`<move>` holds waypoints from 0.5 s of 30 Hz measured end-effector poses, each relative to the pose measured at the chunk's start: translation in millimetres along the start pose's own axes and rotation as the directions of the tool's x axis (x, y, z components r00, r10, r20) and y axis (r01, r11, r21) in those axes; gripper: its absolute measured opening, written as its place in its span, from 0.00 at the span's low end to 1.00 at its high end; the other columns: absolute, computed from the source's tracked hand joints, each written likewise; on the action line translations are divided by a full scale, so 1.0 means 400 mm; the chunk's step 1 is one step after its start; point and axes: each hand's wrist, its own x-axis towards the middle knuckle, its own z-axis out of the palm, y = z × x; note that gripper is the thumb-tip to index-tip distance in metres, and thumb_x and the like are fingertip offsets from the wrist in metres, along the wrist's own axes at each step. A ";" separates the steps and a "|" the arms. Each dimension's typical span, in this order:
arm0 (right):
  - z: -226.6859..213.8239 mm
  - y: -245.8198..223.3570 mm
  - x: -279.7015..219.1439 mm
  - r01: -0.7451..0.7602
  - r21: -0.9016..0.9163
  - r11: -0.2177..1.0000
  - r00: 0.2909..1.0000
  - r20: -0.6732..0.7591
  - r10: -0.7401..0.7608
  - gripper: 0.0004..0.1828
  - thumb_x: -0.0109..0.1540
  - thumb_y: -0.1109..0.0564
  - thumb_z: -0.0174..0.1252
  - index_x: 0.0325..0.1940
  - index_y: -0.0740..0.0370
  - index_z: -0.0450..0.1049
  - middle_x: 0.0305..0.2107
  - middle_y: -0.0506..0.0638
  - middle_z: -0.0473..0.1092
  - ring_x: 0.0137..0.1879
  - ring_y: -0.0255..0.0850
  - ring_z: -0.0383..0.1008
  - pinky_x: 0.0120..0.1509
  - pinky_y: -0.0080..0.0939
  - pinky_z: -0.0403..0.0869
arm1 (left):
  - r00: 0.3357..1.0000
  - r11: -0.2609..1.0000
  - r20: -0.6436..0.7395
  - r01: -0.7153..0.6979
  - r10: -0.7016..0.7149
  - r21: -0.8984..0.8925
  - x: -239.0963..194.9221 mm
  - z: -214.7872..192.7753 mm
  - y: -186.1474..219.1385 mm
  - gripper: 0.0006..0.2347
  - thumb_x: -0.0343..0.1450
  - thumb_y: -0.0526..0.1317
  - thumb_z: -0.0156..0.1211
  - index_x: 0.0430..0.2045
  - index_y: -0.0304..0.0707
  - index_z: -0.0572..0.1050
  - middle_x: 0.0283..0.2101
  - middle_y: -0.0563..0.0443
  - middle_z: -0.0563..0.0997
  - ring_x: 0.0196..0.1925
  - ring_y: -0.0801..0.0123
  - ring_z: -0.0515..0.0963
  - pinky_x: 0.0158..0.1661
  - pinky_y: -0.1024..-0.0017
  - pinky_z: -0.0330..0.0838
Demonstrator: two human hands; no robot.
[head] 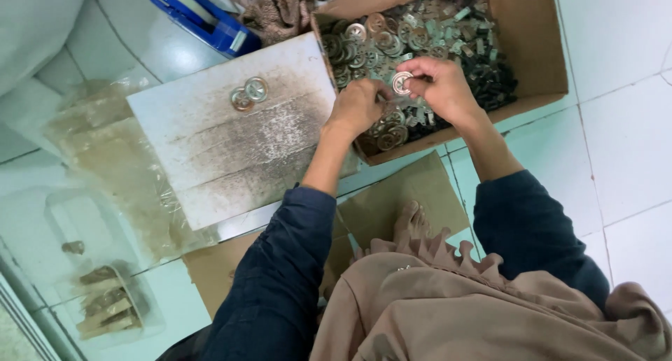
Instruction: Wiping metal components with a cloth and arranging them in an orderly fashion on a white board.
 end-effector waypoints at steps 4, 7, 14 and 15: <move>0.083 -0.201 0.029 -0.024 0.025 0.999 0.999 0.045 0.023 0.13 0.67 0.65 0.61 0.55 0.57 0.77 0.40 0.46 0.76 0.35 0.33 0.74 0.45 0.36 0.74 | 0.996 0.983 -0.081 0.024 -0.039 -0.180 -0.053 -0.112 -0.048 0.07 0.65 0.33 0.61 0.31 0.49 0.81 0.35 0.57 0.86 0.35 0.69 0.83 0.34 0.67 0.73; 0.160 -0.293 0.052 0.067 0.091 0.994 0.994 0.082 -0.074 0.12 0.68 0.66 0.60 0.55 0.58 0.77 0.35 0.45 0.72 0.34 0.34 0.74 0.44 0.36 0.74 | 0.963 0.969 -0.132 0.220 -0.235 -0.117 -0.131 -0.225 -0.067 0.08 0.68 0.35 0.61 0.36 0.53 0.79 0.41 0.52 0.85 0.39 0.63 0.83 0.35 0.62 0.72; 0.410 -0.315 0.109 0.206 0.152 0.967 0.948 0.215 -0.236 0.16 0.61 0.68 0.63 0.52 0.59 0.80 0.31 0.52 0.75 0.30 0.38 0.80 0.29 0.34 0.77 | 0.857 0.901 -0.283 0.428 -0.430 -0.073 -0.306 -0.347 -0.244 0.08 0.67 0.35 0.64 0.38 0.46 0.84 0.37 0.43 0.86 0.42 0.49 0.86 0.41 0.53 0.80; 0.438 -0.313 0.113 0.217 0.114 0.970 0.941 0.241 -0.239 0.15 0.60 0.67 0.64 0.51 0.58 0.80 0.31 0.51 0.75 0.30 0.38 0.80 0.29 0.36 0.77 | 0.839 0.885 -0.291 0.459 -0.459 -0.073 -0.321 -0.352 -0.274 0.08 0.68 0.34 0.62 0.38 0.45 0.84 0.36 0.43 0.85 0.40 0.50 0.86 0.40 0.54 0.80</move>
